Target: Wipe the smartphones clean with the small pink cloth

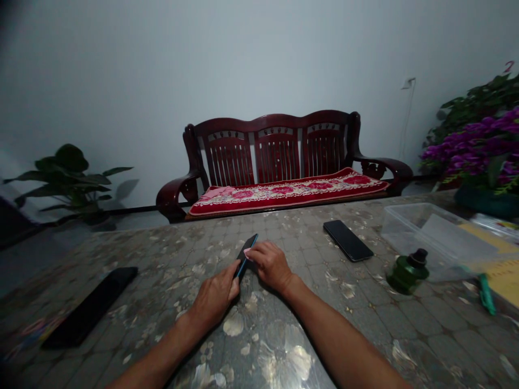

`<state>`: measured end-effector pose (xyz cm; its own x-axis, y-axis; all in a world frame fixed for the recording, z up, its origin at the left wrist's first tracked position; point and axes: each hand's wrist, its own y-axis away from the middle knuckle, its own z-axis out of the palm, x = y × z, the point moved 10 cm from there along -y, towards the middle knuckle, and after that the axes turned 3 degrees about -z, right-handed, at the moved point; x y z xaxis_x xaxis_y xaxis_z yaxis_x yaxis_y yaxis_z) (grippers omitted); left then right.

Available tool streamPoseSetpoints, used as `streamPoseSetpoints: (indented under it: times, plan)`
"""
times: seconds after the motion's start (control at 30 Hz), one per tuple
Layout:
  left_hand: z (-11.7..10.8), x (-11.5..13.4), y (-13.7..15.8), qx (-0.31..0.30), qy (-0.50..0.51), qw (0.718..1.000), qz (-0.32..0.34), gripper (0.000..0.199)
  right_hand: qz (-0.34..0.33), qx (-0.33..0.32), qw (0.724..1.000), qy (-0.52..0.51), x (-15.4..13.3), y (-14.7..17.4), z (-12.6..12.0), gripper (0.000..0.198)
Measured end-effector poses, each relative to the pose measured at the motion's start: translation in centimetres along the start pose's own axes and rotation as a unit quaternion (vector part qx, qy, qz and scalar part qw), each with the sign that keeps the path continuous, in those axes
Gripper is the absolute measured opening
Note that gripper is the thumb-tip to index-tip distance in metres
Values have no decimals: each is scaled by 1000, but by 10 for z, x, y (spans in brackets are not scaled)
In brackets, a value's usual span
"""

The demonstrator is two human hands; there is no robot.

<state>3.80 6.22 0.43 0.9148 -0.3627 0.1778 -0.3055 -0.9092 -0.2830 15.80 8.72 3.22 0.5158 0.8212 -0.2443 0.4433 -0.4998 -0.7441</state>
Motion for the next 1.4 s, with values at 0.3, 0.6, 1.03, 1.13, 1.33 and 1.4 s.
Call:
streamPoseSetpoints:
  times: [0.3,0.6,1.03,1.13,1.33,1.4]
  plan:
    - [0,-4,0,5,25,999,27,45,5,9,999,30,10,-1,-6,31]
    - [-2,-5,3,31,41,997,52,50,-38,20,999,33,-2,-1,-10,30]
    - [0,-21,2,24,23,999,-30,42,214,30,976,29,62,7,-12,36]
    - [-1,-27,1,13,35,997,-64,41,273,-41,960,47,64,9,-4,36]
    - [-2,-36,-1,13,78,992,-102,39,315,-163,935,27,42,2,6,23]
    - [-4,-41,-2,27,104,989,-103,38,329,-156,931,6,41,-1,0,24]
